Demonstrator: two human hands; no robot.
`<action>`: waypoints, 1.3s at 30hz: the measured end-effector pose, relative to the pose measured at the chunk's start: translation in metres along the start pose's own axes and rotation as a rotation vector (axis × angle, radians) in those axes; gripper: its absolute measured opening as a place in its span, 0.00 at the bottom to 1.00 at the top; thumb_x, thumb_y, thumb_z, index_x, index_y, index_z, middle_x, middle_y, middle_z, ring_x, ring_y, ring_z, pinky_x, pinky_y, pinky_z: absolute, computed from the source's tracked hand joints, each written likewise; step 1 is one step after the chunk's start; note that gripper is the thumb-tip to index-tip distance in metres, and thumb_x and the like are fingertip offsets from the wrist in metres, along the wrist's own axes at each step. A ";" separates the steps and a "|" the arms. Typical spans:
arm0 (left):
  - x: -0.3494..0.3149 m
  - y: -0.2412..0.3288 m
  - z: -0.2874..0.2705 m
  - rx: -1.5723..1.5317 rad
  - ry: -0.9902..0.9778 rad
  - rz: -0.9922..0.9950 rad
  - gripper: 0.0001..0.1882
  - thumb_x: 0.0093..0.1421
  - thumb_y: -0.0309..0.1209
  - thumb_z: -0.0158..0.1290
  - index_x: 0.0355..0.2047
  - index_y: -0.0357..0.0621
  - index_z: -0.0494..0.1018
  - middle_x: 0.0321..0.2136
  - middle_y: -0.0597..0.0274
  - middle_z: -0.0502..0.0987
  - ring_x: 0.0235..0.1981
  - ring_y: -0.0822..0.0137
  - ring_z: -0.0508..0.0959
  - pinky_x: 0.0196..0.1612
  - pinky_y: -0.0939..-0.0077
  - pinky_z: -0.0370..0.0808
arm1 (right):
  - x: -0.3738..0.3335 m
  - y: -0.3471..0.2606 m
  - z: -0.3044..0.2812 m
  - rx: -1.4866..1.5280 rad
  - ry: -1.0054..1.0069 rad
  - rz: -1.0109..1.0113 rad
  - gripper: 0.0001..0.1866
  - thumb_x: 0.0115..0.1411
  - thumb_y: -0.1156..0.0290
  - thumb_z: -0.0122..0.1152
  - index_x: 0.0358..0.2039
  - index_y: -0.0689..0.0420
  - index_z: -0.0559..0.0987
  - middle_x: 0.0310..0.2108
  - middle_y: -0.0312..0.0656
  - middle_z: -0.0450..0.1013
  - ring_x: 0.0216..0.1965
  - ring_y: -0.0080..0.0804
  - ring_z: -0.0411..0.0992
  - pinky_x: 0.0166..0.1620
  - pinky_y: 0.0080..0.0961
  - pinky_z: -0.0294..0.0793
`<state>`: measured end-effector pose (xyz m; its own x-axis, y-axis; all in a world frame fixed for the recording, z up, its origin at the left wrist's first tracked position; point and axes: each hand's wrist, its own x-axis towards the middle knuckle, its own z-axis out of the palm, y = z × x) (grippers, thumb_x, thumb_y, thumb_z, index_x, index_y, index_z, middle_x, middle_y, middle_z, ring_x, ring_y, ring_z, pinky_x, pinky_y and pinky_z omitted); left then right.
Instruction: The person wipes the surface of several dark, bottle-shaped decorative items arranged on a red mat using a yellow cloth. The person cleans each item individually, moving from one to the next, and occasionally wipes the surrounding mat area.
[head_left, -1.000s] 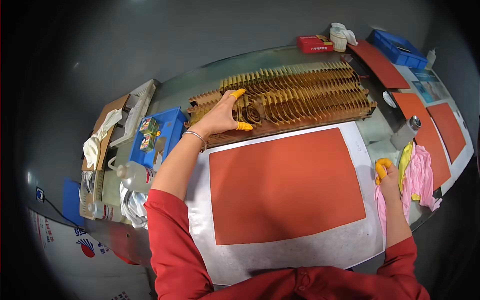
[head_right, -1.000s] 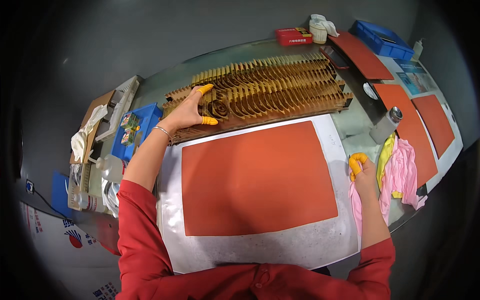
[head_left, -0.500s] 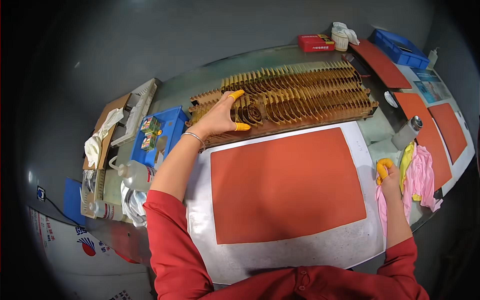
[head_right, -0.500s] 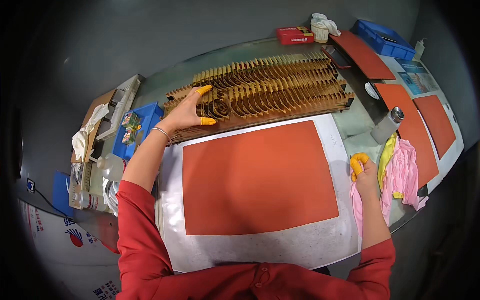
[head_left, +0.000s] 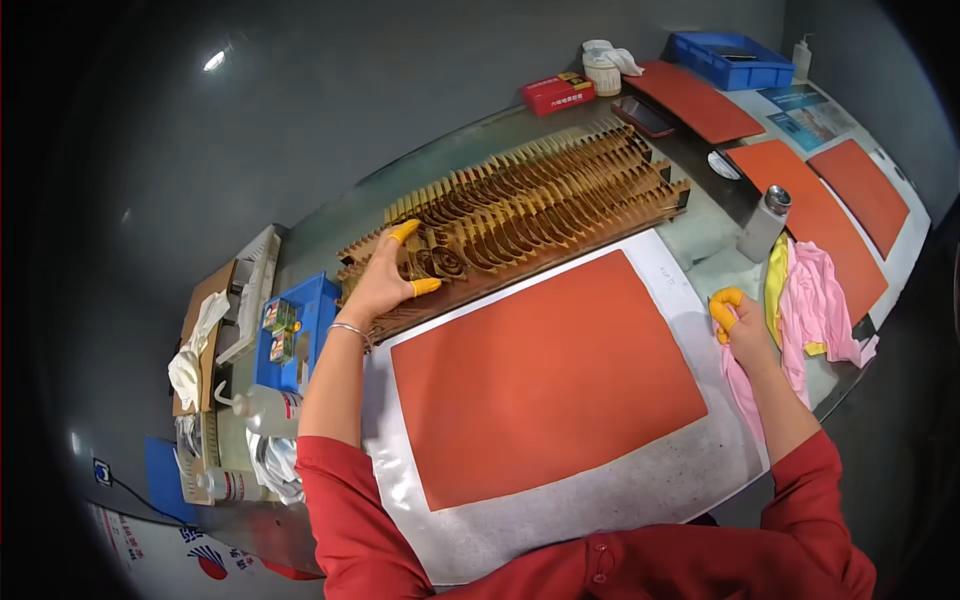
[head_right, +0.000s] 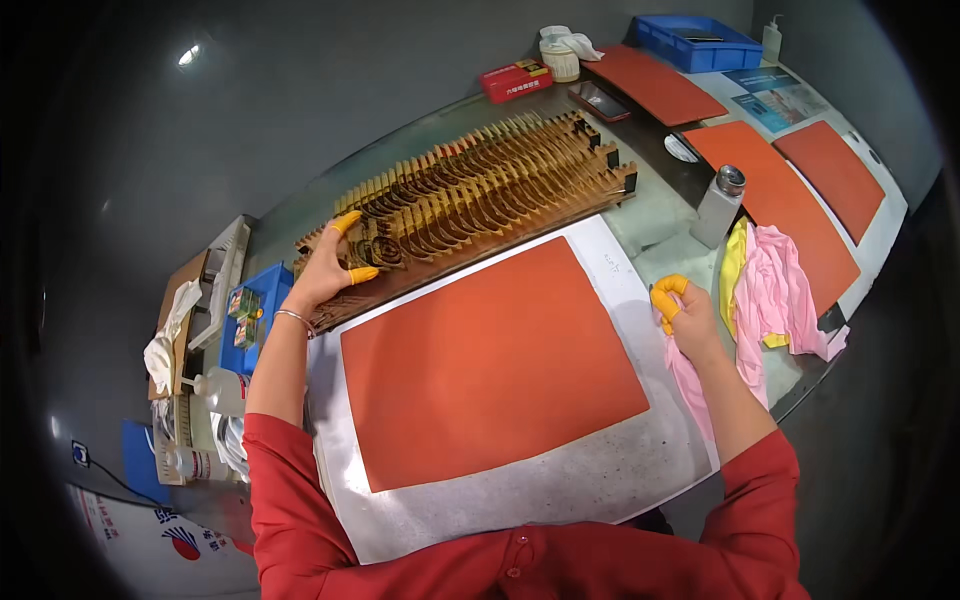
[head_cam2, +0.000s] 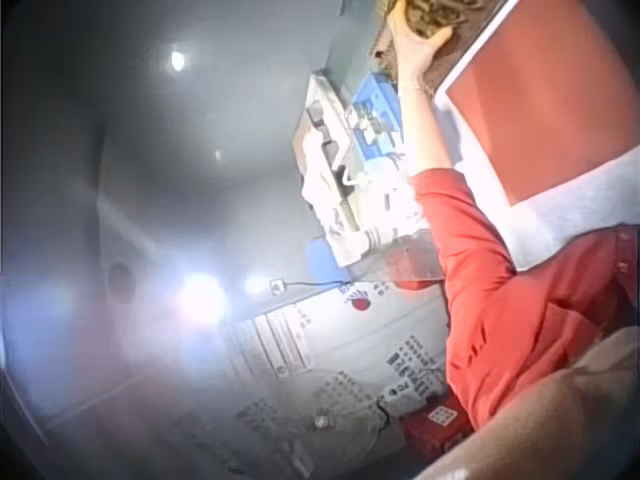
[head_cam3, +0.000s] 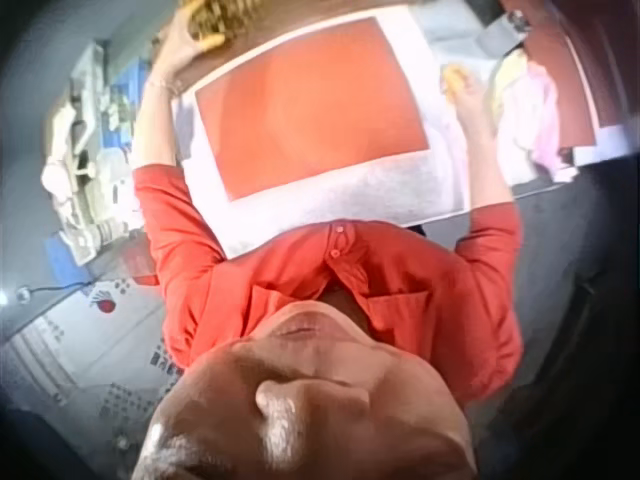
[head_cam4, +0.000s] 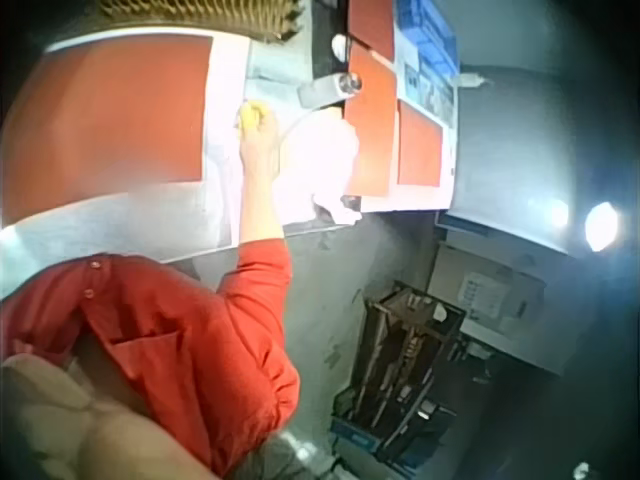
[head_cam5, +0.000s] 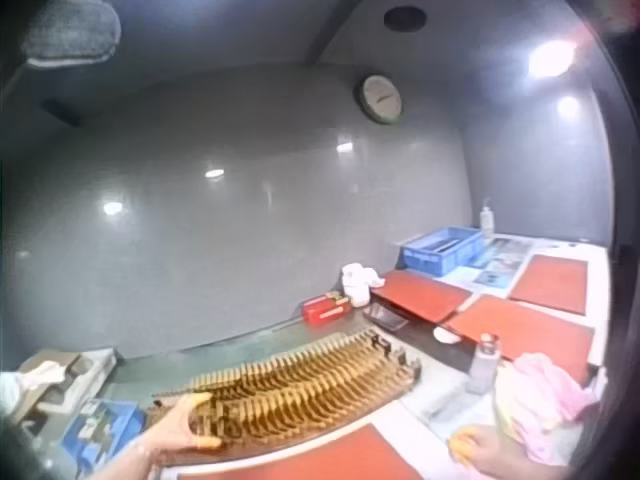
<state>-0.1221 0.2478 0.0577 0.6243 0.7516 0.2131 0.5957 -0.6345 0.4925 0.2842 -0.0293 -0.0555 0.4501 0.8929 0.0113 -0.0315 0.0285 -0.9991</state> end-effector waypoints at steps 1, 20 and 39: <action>-0.005 -0.001 -0.003 -0.019 0.041 -0.003 0.43 0.40 0.33 0.66 0.56 0.40 0.58 0.55 0.51 0.60 0.58 0.55 0.60 0.59 0.69 0.59 | 0.001 0.003 -0.001 0.034 -0.003 -0.005 0.03 0.57 0.74 0.56 0.29 0.60 0.74 0.18 0.31 0.66 0.15 0.14 0.59 0.17 0.13 0.54; -0.058 0.248 0.140 0.496 -0.491 0.441 0.46 0.39 0.50 0.62 0.52 0.30 0.61 0.36 0.47 0.68 0.40 0.52 0.70 0.44 0.65 0.67 | -0.003 -0.013 -0.005 0.047 -0.083 -0.042 0.05 0.58 0.72 0.53 0.28 0.60 0.73 0.18 0.32 0.65 0.18 0.17 0.60 0.21 0.15 0.58; -0.121 0.199 0.102 0.697 -0.747 0.174 0.50 0.35 0.43 0.65 0.55 0.30 0.58 0.42 0.47 0.66 0.43 0.54 0.69 0.47 0.69 0.64 | 0.025 0.021 -0.041 0.418 -0.394 0.007 0.09 0.64 0.70 0.45 0.39 0.61 0.70 0.18 0.36 0.66 0.14 0.21 0.60 0.17 0.17 0.56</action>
<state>-0.0279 0.0120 0.0436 0.7425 0.4869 -0.4600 0.4791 -0.8660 -0.1433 0.3317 -0.0248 -0.0781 0.0843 0.9915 0.0995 -0.4195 0.1259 -0.8990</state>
